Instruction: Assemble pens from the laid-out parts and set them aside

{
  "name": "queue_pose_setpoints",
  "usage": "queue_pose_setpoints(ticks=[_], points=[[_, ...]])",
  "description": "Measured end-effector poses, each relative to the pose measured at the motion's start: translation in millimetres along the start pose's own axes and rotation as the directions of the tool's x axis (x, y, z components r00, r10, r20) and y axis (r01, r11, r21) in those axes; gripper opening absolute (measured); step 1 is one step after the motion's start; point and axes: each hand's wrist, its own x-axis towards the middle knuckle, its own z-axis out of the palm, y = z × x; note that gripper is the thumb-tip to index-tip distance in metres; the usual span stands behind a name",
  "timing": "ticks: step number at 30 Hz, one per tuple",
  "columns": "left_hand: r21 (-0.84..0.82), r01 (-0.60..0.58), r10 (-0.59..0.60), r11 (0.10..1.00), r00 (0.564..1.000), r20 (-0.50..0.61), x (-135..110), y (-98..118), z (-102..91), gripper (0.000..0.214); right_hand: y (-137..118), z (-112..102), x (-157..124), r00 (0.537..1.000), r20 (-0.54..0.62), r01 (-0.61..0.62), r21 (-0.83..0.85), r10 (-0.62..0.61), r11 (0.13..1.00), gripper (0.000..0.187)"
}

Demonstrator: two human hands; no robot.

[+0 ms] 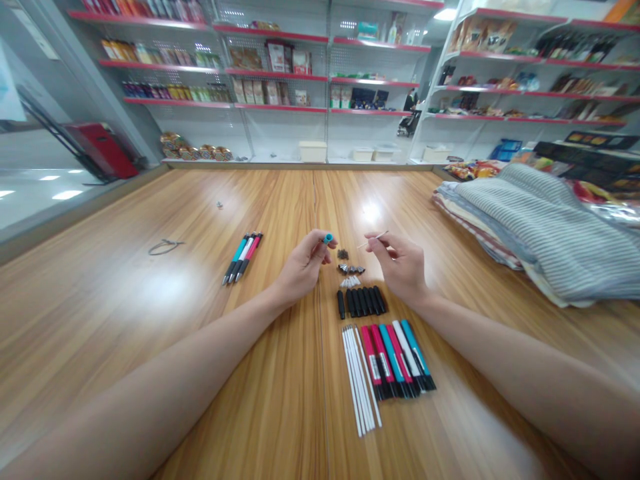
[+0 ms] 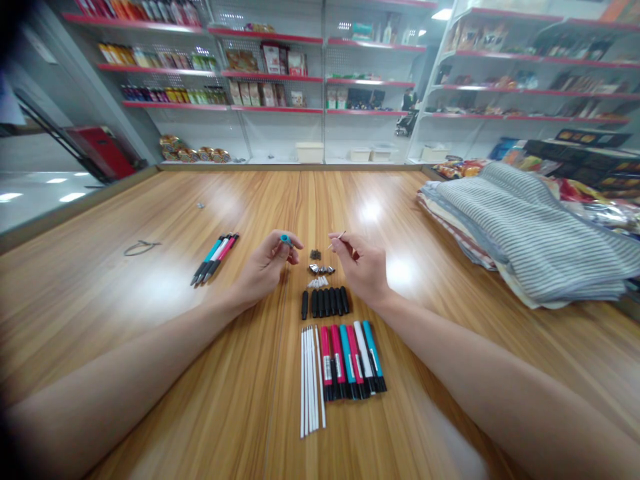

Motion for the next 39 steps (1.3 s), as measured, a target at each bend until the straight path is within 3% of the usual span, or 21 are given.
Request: queue_pose_setpoints(ticks=[5,9,16,21,28,35,39], points=[[-0.051,0.002,-0.003,0.999,1.000,-0.012,0.7,-1.9,0.8,0.025,2.0,-0.6,1.6,0.995,-0.094,-0.021,-0.024,0.018,1.000,0.033],[0.051,-0.010,0.010,0.999,1.000,-0.001,1.0,-4.1,0.8,0.024,0.2,-0.2,-0.6,0.997,-0.073,-0.007,-0.009,0.006,1.000,0.032],[0.172,0.009,-0.016,0.985,0.999,0.038,0.4,-4.8,-1.5,0.025,-15.2,-2.4,-7.7,0.966,0.049,0.258,-0.067,-0.255,0.964,0.019],[0.223,-0.006,0.003,0.975,1.000,0.012,0.6,-6.6,-0.8,0.025,-21.8,-4.2,-8.2,0.930,0.095,0.358,-0.031,-0.354,0.933,0.016],[0.258,0.033,-0.026,0.966,0.999,-0.028,1.7,-10.1,-1.3,0.025,-14.8,-3.4,-7.5,0.940,0.077,0.337,-0.045,-0.333,0.940,0.016],[0.285,-0.057,0.029,0.957,0.994,0.102,1.3,-4.7,0.2,0.019,-10.8,-0.3,-9.6,0.939,0.138,0.316,0.028,-0.316,0.949,0.017],[0.298,-0.061,0.034,0.952,0.995,0.097,1.5,-3.9,0.6,0.017,-11.2,0.2,-9.7,0.958,0.133,0.245,0.074,-0.253,0.967,0.018]])
